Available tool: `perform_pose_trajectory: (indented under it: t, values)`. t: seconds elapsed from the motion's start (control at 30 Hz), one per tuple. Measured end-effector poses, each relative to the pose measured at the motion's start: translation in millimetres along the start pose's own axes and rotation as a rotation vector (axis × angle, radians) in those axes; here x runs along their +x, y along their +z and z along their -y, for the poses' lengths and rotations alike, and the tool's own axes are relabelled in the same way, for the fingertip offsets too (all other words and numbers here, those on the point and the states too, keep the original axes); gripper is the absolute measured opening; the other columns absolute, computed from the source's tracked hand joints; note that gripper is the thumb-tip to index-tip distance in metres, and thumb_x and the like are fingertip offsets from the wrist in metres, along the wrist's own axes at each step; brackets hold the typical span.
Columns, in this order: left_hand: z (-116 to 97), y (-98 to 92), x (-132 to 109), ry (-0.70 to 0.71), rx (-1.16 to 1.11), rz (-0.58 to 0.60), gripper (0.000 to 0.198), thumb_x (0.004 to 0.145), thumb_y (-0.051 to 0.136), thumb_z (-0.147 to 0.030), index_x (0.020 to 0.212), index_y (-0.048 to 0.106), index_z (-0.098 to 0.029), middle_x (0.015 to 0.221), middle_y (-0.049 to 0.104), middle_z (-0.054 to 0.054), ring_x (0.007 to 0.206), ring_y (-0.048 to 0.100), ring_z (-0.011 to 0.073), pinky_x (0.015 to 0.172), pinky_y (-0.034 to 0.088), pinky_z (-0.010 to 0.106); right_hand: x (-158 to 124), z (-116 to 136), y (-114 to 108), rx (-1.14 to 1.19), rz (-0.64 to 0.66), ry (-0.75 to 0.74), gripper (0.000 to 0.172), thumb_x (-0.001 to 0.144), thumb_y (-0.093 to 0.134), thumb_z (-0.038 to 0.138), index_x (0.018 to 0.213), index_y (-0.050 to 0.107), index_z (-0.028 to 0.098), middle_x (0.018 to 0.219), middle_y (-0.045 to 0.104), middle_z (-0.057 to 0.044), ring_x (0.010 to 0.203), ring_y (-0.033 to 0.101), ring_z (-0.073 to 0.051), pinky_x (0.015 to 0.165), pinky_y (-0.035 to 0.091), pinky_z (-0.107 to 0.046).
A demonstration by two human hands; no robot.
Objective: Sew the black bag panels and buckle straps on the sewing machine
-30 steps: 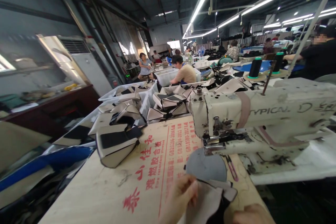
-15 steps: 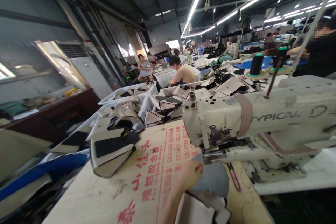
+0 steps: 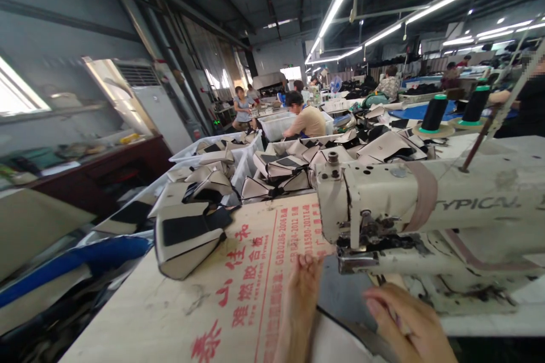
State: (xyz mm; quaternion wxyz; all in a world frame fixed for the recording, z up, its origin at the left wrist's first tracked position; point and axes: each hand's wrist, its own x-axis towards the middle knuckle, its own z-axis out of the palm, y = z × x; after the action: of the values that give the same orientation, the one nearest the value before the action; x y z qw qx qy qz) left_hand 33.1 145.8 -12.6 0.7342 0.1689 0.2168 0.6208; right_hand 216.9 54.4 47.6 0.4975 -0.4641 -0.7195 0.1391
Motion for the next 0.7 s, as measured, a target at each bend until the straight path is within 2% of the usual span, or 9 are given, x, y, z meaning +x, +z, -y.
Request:
perform_pose_trajectory:
  t: [0.03,0.1,0.17,0.2,0.33,0.43,0.57,0.63,0.7]
  values:
    - [2.7,0.0,2.6,0.016,-0.031,-0.008,0.016,0.077,0.053,-0.020,0.062,0.052,-0.018,0.064,0.053,-0.003,0.072,0.056,0.0094,0.094,0.038,0.033,10.3,4.9,4.5,0.053,0.066,-0.012,0.026,0.082,0.048,0.025,0.108,0.050,0.025,0.079,0.063,0.000,0.068,0.059,-0.012,0.066,0.048,-0.019]
    - [7.8,-1.9,6.9,0.043,-0.097,-0.050,0.018,0.077,0.052,-0.017,0.059,0.048,-0.017,0.055,0.043,-0.005,0.055,0.048,0.0058,0.083,0.044,0.028,24.2,13.3,17.0,0.182,0.180,0.037,0.050,0.084,0.043,0.025,0.131,0.024,0.023,0.079,0.063,0.002,0.068,0.059,-0.011,0.066,0.049,-0.020]
    - [11.5,-5.1,9.7,0.043,-0.121,-0.097,0.021,0.077,0.052,-0.018,0.057,0.044,-0.016,0.054,0.039,-0.006,0.048,0.040,0.0047,0.067,0.045,0.023,29.9,19.5,30.4,0.268,0.200,0.125,0.062,0.086,0.039,0.026,0.136,0.004,0.018,0.077,0.062,0.001,0.067,0.059,-0.011,0.065,0.049,-0.021]
    - [12.7,-6.8,10.6,0.032,-0.121,-0.109,0.022,0.077,0.052,-0.019,0.057,0.043,-0.016,0.054,0.038,-0.006,0.048,0.039,0.0046,0.061,0.044,0.021,30.9,21.9,36.4,0.283,0.178,0.171,0.063,0.086,0.039,0.028,0.136,0.002,0.016,0.077,0.062,0.001,0.068,0.059,-0.012,0.066,0.049,-0.022]
    - [13.3,-11.5,12.3,-0.005,-0.132,-0.112,0.023,0.075,0.054,-0.020,0.057,0.040,-0.016,0.055,0.035,-0.006,0.047,0.035,0.0044,0.052,0.038,0.018,33.4,25.8,50.1,0.373,0.041,0.267,0.059,0.087,0.037,0.034,0.134,0.007,0.014,0.080,0.060,-0.002,0.067,0.059,-0.013,0.064,0.049,-0.023]
    - [13.0,-10.9,12.3,0.003,-0.130,-0.117,0.022,0.074,0.054,-0.019,0.058,0.040,-0.016,0.055,0.035,-0.006,0.046,0.035,0.0043,0.052,0.038,0.018,38.5,19.6,50.2,0.312,-0.049,0.265,0.043,0.088,0.034,0.036,0.126,0.025,0.016,0.069,0.057,0.000,0.057,0.056,-0.011,0.056,0.047,-0.020]
    - [16.1,-7.1,14.7,0.026,-0.025,-0.209,0.020,0.075,0.050,-0.017,0.058,0.040,-0.016,0.055,0.036,-0.006,0.046,0.035,0.0043,0.052,0.039,0.018,48.2,5.4,39.7,-0.101,0.073,0.076,0.027,0.087,0.039,0.037,0.104,0.048,0.019,0.063,0.058,0.001,0.053,0.056,-0.011,0.050,0.042,-0.018]
    - [16.2,-7.5,18.7,0.037,0.041,-0.275,0.021,0.076,0.048,-0.017,0.057,0.039,-0.016,0.054,0.035,-0.006,0.044,0.034,0.0041,0.050,0.039,0.018,51.4,1.7,30.9,-0.149,0.141,0.000,0.028,0.087,0.039,0.036,0.108,0.048,0.019,0.064,0.059,0.001,0.054,0.057,-0.011,0.052,0.042,-0.018]
    - [11.3,-11.2,23.7,0.048,0.092,-0.334,0.020,0.077,0.046,-0.017,0.058,0.040,-0.016,0.054,0.037,-0.005,0.044,0.037,0.0042,0.052,0.040,0.018,48.6,0.2,19.0,-0.068,0.161,-0.001,0.034,0.087,0.039,0.035,0.116,0.043,0.019,0.067,0.060,0.002,0.057,0.057,-0.010,0.056,0.044,-0.017]
